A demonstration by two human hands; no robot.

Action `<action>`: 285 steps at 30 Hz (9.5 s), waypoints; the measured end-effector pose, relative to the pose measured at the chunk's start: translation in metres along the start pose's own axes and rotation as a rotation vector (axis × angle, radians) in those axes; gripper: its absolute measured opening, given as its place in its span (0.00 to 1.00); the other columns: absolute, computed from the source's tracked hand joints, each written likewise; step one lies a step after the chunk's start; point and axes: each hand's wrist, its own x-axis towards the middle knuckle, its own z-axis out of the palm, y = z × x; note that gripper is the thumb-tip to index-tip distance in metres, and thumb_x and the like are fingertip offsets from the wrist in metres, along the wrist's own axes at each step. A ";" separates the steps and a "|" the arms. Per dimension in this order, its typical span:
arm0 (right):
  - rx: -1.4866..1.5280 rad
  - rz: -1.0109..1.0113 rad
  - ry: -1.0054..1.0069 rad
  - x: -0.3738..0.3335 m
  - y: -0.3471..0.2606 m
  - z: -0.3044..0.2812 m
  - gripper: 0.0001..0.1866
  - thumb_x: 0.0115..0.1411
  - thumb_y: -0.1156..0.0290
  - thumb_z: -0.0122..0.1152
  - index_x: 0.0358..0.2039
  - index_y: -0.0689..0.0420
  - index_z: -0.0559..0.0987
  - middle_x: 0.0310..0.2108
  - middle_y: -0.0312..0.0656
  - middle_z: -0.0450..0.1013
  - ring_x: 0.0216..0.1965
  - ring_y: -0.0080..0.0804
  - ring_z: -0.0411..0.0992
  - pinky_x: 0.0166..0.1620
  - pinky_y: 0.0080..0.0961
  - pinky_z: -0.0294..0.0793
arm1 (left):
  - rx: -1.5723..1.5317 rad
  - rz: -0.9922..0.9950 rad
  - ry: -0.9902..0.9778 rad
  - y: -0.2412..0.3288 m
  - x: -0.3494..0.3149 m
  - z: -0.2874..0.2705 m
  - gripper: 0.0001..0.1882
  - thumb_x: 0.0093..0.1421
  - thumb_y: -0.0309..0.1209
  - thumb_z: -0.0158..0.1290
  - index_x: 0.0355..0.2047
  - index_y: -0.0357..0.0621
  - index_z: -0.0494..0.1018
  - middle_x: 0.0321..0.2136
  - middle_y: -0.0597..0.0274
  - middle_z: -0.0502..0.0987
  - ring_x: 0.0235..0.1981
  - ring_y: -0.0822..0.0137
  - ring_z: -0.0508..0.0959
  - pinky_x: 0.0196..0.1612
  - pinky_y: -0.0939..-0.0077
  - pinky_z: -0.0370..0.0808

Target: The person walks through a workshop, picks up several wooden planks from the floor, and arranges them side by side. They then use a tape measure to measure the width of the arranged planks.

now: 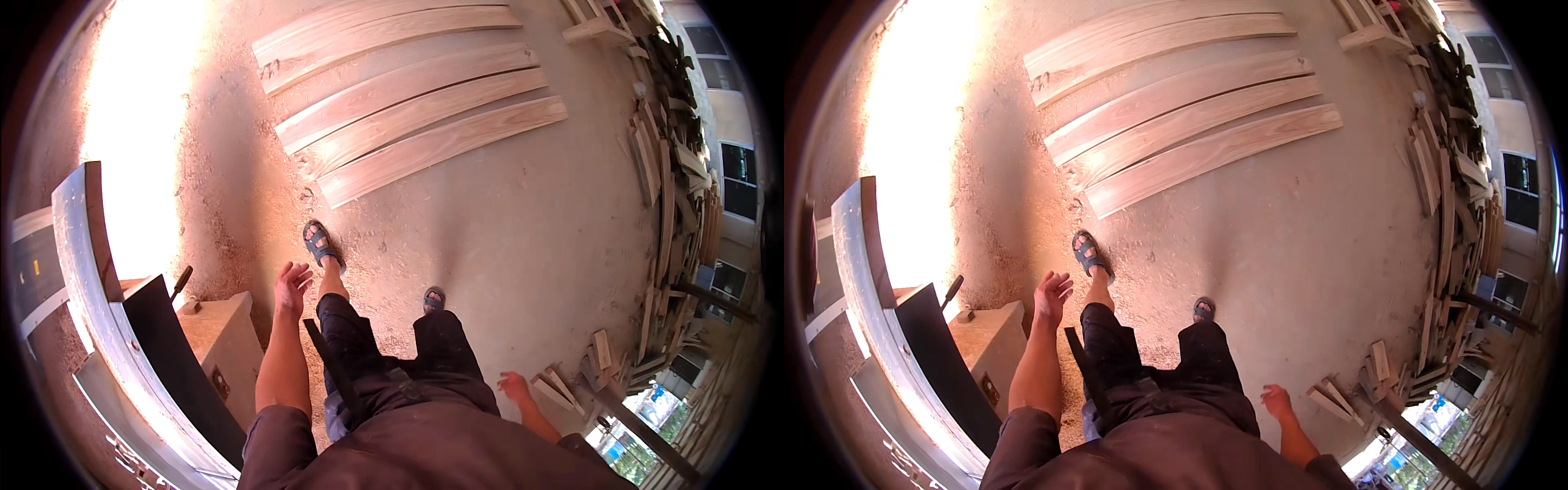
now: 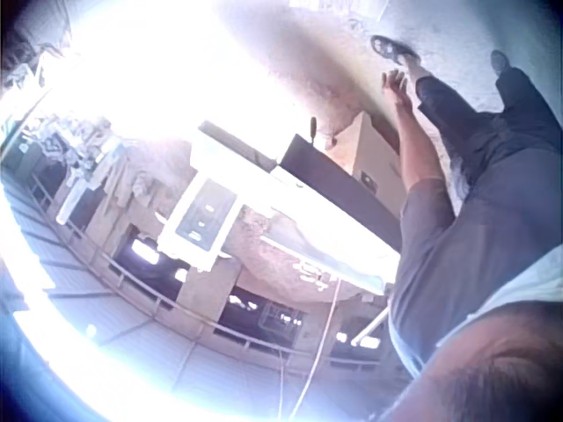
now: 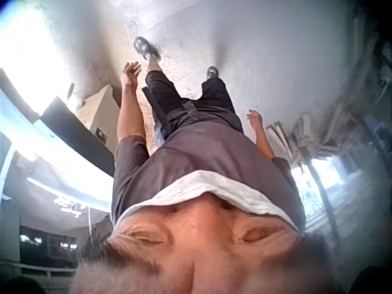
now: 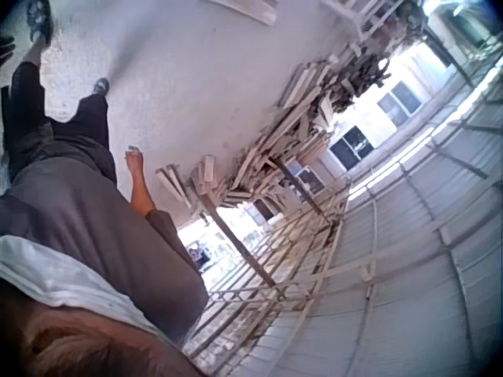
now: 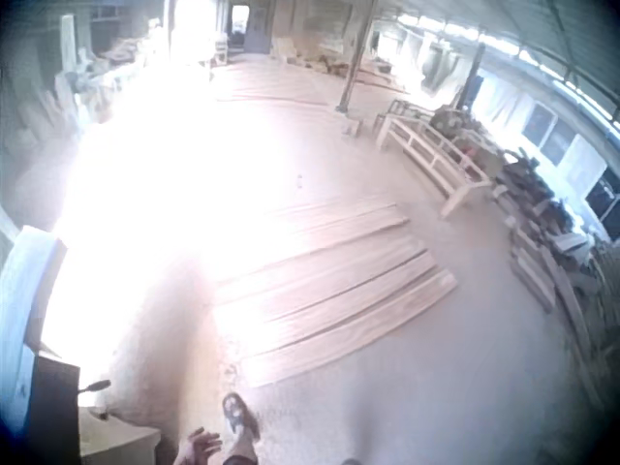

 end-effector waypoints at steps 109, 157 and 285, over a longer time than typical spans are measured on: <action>0.605 -0.012 0.344 0.033 -0.207 -0.020 0.38 0.43 0.51 0.68 0.47 0.68 0.70 0.40 0.60 0.74 0.43 0.55 0.74 0.47 0.44 0.74 | 1.042 -0.493 -0.563 -0.166 -0.133 0.339 0.35 0.65 0.57 0.42 0.57 0.38 0.65 0.46 0.52 0.75 0.46 0.62 0.76 0.50 0.69 0.73; 0.899 0.128 -0.813 0.086 -0.364 -0.057 0.28 0.59 0.59 0.58 0.56 0.57 0.64 0.52 0.48 0.66 0.53 0.46 0.66 0.55 0.47 0.66 | -0.063 -0.046 0.052 -0.023 -0.164 0.322 0.23 0.60 0.48 0.49 0.41 0.39 0.74 0.34 0.57 0.77 0.36 0.64 0.75 0.41 0.69 0.70; -1.187 -1.247 0.208 0.843 -0.934 -0.077 0.26 0.50 0.51 0.56 0.40 0.60 0.82 0.43 0.49 0.77 0.49 0.45 0.74 0.51 0.39 0.73 | 1.337 1.149 0.501 -0.156 0.515 0.516 0.49 0.48 0.36 0.61 0.67 0.45 0.48 0.67 0.40 0.45 0.67 0.37 0.44 0.66 0.42 0.43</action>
